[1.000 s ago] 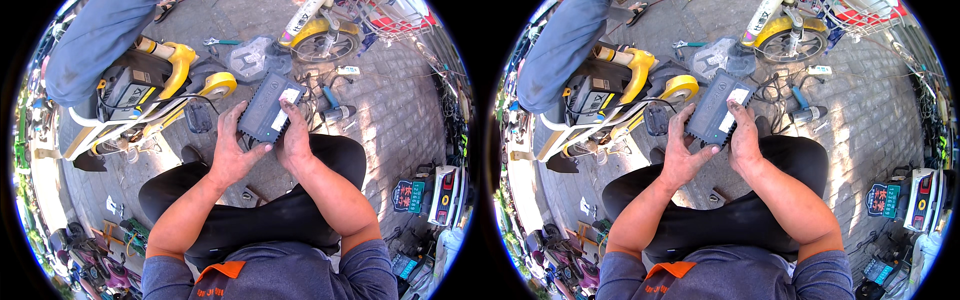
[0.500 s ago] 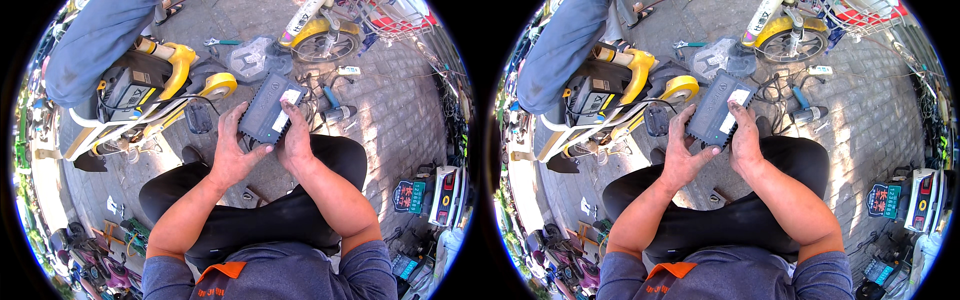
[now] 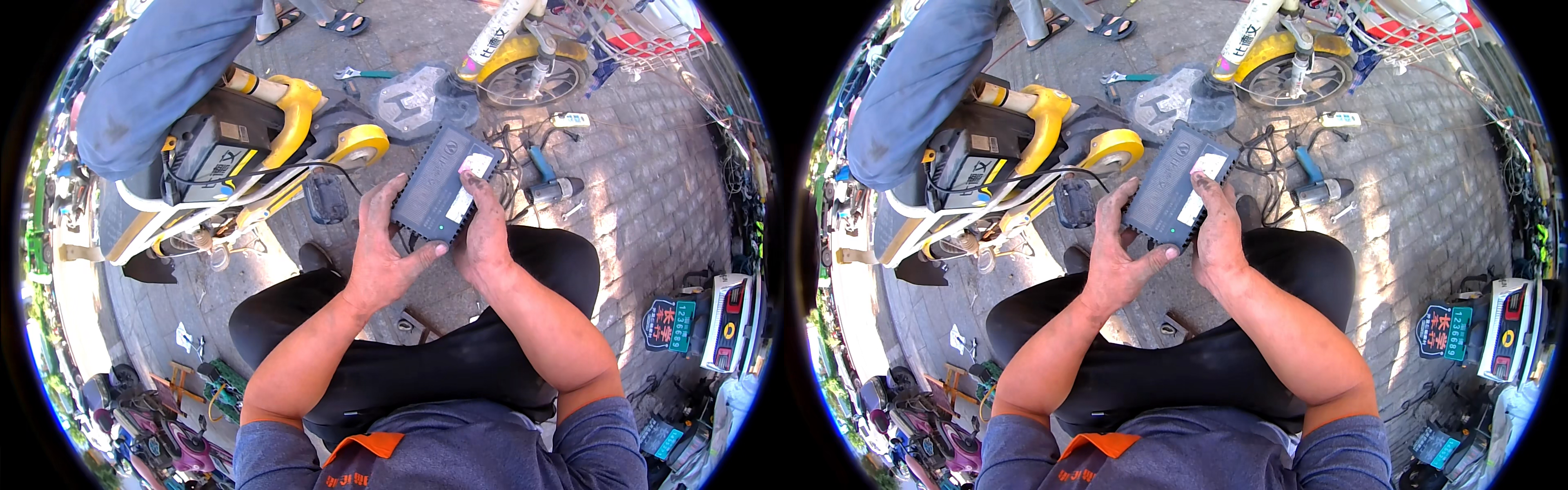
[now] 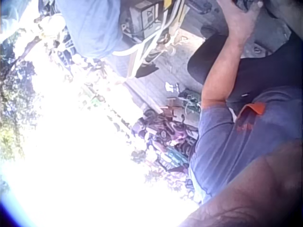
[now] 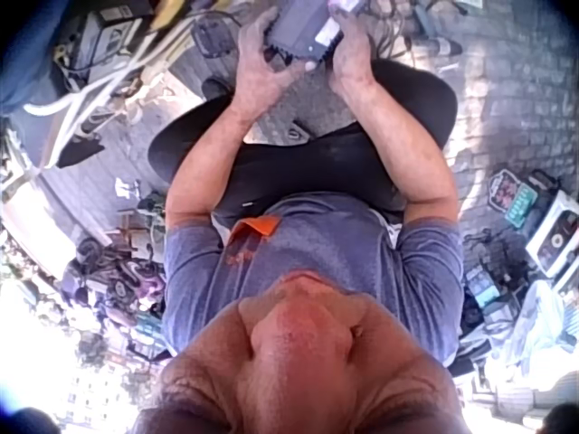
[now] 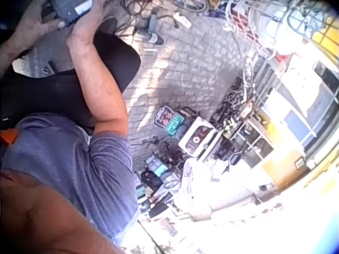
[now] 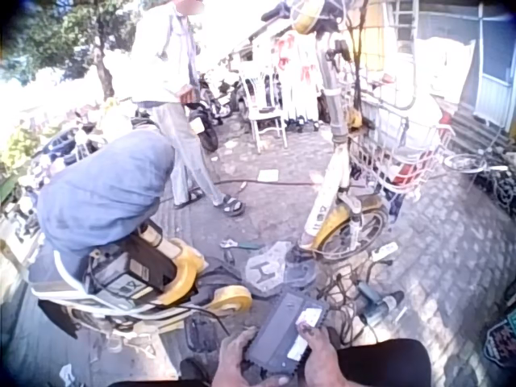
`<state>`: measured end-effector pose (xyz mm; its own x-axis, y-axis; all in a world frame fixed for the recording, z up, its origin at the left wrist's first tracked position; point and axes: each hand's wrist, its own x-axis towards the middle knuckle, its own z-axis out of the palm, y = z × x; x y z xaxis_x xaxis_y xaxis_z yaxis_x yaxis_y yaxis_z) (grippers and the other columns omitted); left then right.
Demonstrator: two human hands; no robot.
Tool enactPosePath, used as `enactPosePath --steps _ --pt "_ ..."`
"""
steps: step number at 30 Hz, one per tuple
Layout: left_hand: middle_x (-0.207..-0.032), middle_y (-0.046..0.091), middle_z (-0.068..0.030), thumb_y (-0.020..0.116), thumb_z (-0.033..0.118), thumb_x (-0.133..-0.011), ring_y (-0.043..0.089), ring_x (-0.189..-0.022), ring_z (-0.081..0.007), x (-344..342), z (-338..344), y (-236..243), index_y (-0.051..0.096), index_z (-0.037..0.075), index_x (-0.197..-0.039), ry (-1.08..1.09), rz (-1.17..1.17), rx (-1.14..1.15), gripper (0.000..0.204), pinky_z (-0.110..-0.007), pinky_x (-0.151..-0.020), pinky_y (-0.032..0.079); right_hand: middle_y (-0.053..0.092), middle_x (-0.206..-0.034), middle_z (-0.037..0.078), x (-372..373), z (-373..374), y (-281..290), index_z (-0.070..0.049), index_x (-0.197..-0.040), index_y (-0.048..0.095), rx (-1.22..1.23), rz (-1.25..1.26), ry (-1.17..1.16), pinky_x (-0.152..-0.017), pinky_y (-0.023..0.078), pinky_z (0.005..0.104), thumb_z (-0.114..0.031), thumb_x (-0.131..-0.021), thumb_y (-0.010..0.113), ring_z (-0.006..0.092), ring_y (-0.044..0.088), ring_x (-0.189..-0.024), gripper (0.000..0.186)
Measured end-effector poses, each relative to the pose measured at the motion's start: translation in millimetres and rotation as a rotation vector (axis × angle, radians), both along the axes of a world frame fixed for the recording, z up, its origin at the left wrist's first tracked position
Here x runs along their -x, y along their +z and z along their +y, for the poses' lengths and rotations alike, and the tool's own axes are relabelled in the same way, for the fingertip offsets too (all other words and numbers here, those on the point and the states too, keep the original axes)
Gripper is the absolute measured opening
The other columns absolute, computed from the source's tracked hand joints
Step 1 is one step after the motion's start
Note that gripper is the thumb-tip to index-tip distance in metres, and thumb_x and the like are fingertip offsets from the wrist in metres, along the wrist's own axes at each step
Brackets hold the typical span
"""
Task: The person manipulates a battery charger for an electric bike and connects it to a handheld electronic diagnostic device. They point at the screen of the device and handle the connected power cables.
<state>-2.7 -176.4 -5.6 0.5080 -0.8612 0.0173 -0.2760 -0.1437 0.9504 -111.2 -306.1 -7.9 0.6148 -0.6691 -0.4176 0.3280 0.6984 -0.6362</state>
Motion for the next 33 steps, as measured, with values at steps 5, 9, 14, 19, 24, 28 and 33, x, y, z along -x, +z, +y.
enactPosePath --steps 5,9,14,19,24,28,33 --pt "-0.154 0.033 -0.0135 0.098 0.025 -0.075 0.042 -0.147 -0.0309 1 -3 -6 0.033 0.008 -0.163 -0.025 0.050 0.066 0.111 -0.049 -0.117 0.050 0.063 -0.128 0.016 1 -2 2 -0.003 -0.139 0.044 0.025 0.011 0.014 -0.105 0.057 0.0451 -0.035 -0.109 0.055 0.0262 0.068 -0.120 0.045" --pt "-0.155 0.032 -0.0143 0.098 0.024 -0.075 0.040 -0.148 -0.0322 -1 0 -4 0.031 0.009 -0.164 -0.026 -0.010 0.004 0.112 -0.050 -0.117 0.049 0.063 -0.128 0.014 0 0 7 -0.004 -0.138 0.046 -0.011 0.041 0.016 -0.106 0.056 0.0454 -0.036 -0.109 0.054 0.0255 0.067 -0.122 0.044" --pt "-0.157 0.031 -0.0152 0.097 0.023 -0.075 0.039 -0.148 -0.0332 -1 1 -4 0.031 0.009 -0.165 -0.028 -0.024 -0.002 0.112 -0.051 -0.117 0.049 0.063 -0.129 0.013 1 -1 3 -0.005 -0.137 0.048 0.002 0.048 0.019 -0.106 0.055 0.0447 -0.035 -0.109 0.053 0.0246 0.066 -0.121 0.042" --pt "-0.157 0.031 -0.0154 0.097 0.021 -0.075 0.040 -0.148 -0.0336 -2 1 -5 0.031 0.009 -0.164 -0.029 -0.044 0.000 0.112 -0.052 -0.118 0.048 0.063 -0.129 0.013 2 -2 -2 -0.005 -0.137 0.048 0.002 0.028 0.018 -0.106 0.055 0.0446 -0.036 -0.109 0.054 0.0243 0.066 -0.121 0.042" --pt "-0.156 0.032 -0.0153 0.097 0.020 -0.075 0.040 -0.148 -0.0333 0 -2 -1 0.031 0.008 -0.164 -0.029 -0.012 -0.003 0.112 -0.051 -0.118 0.048 0.063 -0.129 0.014 2 -1 4 -0.005 -0.137 0.048 0.025 0.038 0.015 -0.106 0.055 0.0457 -0.037 -0.109 0.055 0.0250 0.066 -0.122 0.043" --pt "-0.156 0.032 -0.0152 0.097 0.021 -0.074 0.040 -0.148 -0.0330 0 -5 -1 0.032 0.008 -0.164 -0.030 0.003 -0.007 0.112 -0.051 -0.118 0.049 0.062 -0.129 0.015 4 -4 3 -0.004 -0.137 0.045 0.004 0.056 0.007 -0.105 0.055 0.0464 -0.037 -0.109 0.055 0.0254 0.066 -0.122 0.044" --pt "-0.155 0.034 -0.0147 0.097 0.022 -0.075 0.043 -0.147 -0.0324 4 -4 0 0.032 0.007 -0.164 -0.013 0.060 0.014 0.111 -0.051 -0.117 0.051 0.062 -0.129 0.015 5 -3 5 -0.003 -0.138 0.043 0.036 0.031 0.000 -0.106 0.056 0.0452 -0.035 -0.109 0.055 0.0253 0.067 -0.121 0.045"
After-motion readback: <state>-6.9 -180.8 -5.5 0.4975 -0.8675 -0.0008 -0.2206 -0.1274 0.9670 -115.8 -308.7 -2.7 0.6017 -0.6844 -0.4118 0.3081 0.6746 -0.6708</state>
